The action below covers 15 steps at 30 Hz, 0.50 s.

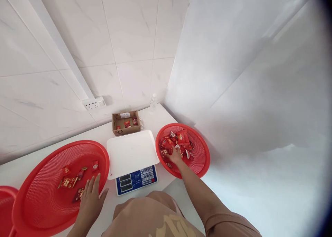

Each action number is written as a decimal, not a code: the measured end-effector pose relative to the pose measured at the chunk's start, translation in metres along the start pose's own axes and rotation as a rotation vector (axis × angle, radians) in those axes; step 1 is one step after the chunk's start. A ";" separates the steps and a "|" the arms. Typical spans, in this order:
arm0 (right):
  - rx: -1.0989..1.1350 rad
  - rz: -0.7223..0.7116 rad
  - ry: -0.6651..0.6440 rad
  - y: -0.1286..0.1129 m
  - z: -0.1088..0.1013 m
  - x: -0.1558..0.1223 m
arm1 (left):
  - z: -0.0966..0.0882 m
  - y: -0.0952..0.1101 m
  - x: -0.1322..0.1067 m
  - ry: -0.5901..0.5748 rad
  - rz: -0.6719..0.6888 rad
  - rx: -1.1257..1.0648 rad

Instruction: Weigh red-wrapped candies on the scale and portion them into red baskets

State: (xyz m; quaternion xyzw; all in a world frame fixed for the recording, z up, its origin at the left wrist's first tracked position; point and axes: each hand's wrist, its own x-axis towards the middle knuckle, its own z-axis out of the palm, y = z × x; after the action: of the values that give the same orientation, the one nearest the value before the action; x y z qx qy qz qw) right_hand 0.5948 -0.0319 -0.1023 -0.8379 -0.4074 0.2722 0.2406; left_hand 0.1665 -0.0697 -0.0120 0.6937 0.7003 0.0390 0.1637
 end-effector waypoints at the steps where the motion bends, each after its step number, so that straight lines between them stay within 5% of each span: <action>1: -0.022 0.042 -0.027 -0.002 0.001 0.003 | -0.002 0.003 0.000 0.011 -0.010 -0.005; 7: -0.107 0.056 -0.141 -0.022 0.011 -0.002 | -0.011 0.003 0.008 0.027 -0.030 -0.022; 15: -0.097 -0.084 -0.056 -0.021 0.012 -0.019 | -0.007 0.025 0.021 0.000 0.047 -0.037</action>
State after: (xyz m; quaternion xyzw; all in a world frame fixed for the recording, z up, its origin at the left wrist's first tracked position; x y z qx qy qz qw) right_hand 0.5655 -0.0337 -0.0928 -0.8230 -0.4613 0.2649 0.1993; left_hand 0.1882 -0.0469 -0.0017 0.7070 0.6828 0.0557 0.1755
